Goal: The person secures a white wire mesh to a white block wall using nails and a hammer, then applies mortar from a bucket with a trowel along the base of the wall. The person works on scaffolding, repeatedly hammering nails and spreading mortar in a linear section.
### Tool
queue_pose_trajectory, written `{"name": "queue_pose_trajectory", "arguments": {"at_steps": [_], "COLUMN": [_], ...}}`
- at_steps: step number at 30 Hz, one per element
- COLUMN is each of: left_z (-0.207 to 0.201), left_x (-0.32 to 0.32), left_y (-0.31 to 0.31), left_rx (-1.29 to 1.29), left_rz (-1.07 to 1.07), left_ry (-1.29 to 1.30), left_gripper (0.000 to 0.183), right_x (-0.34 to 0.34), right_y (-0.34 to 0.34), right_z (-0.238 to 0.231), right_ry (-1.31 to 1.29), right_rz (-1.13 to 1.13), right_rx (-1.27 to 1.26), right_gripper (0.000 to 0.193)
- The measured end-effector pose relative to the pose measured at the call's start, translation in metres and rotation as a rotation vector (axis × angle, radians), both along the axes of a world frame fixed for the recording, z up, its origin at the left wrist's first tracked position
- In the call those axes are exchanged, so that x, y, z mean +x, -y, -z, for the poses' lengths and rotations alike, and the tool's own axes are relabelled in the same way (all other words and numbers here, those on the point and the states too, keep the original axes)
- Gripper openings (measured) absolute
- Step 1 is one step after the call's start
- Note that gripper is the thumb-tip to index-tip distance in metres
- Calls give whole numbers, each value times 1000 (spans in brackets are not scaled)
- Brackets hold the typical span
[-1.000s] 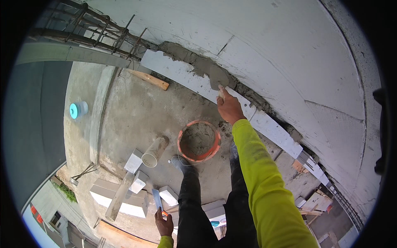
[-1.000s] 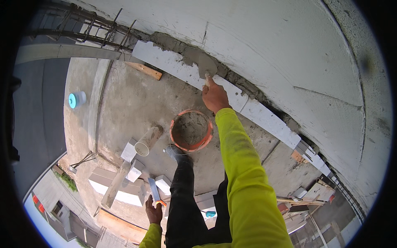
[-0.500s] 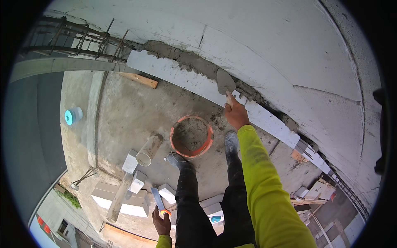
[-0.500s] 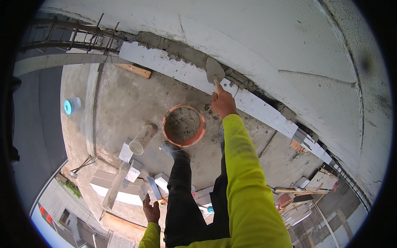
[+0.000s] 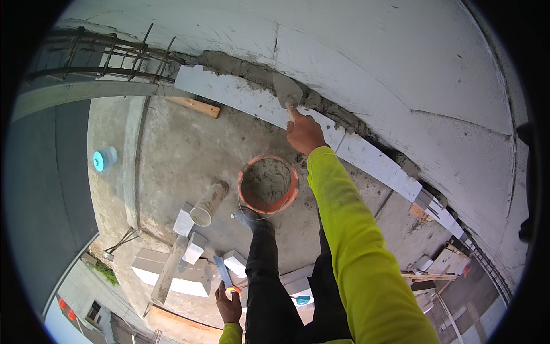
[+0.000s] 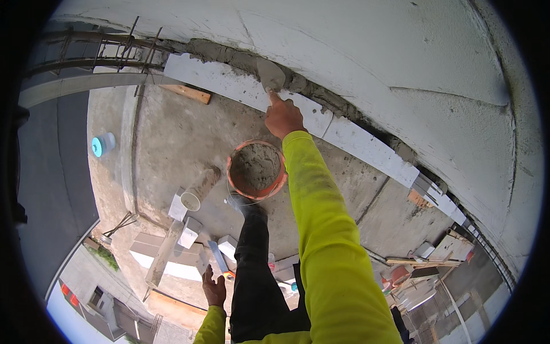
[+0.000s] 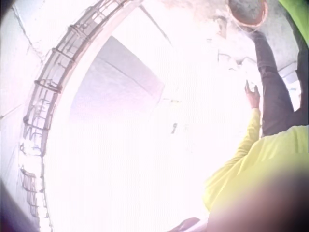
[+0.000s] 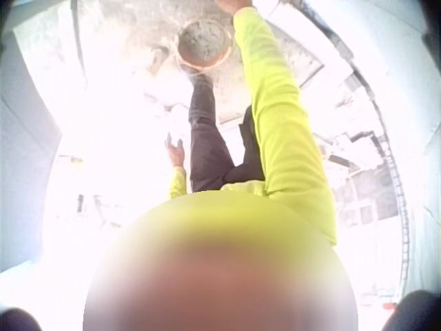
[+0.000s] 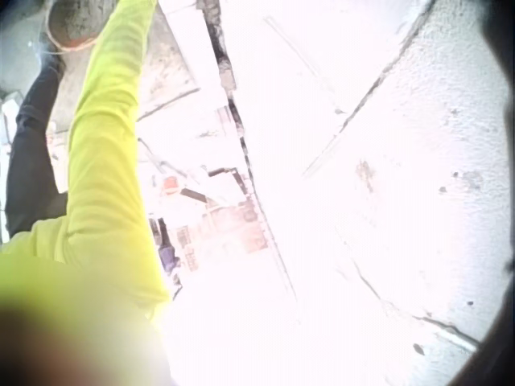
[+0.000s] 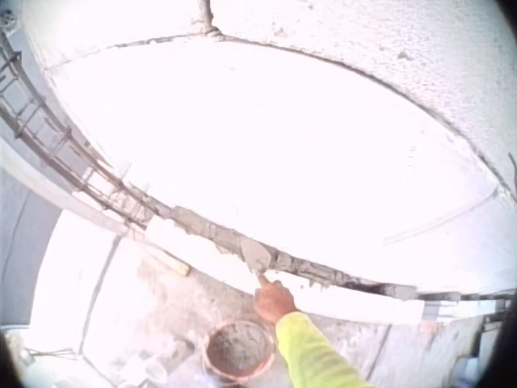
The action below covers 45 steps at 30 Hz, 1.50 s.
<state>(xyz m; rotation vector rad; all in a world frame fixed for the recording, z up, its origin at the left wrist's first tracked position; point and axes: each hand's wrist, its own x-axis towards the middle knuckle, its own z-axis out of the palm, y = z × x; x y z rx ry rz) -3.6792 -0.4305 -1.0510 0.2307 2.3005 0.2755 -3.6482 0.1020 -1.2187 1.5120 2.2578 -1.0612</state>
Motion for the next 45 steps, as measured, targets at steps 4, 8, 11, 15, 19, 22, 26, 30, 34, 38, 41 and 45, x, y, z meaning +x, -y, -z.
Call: {"name": "queue_pose_trajectory", "arguments": {"at_steps": [4, 8, 11, 15, 19, 22, 26, 30, 34, 38, 41, 45], "left_z": [21, 95, 185, 297, 340, 328, 303, 291, 285, 264, 234, 192], "left_x": [-11, -37, -57, -65, -57, -54, -40, -39, -69, -70, -56, -26], "left_y": [-10, -34, -64, -113, -145, -151, -161, -173, -165, -133, -107, -77], "left_rx": [7, 71, 45, 149, 340, 428, 299, 392, 185, 153, 144, 74], "left_rz": [-26, 31, 123, 227, -94, -111, -21, 139, 147, 14, 83, 107], "left_ry": [6, 31, 79, -4, 182, 253, 204, 66, 190, -34, -37, 12], "left_gripper": [58, 58, 60, 63, 53, 45, 40, 45, 58, 61, 63, 64], "right_x": [59, 107, 139, 139, 118, 113, 119, 138, 168, 195, 196, 192], "right_y": [21, 87, 141, 158, 173, 207, 238, 227, 207, 157, 93, 24], "right_z": [-1, -15, -21, 27, 87, 111, 118, 101, 41, -23, -40, -20], "right_ry": [-104, -110, -46, 65, 91, 159, -7, -273, -507, -622, -507, -127], "right_rz": [195, 255, -78, -425, -567, -574, -442, 52, 208, -10, -4, -52], "right_rx": [-49, 34, -12, -100, -124, -373, -557, -903, -1001, -215, 194, 495], "right_gripper": [60, 56, 49, 50, 46, 45, 48, 52, 57, 56, 52, 50]}}
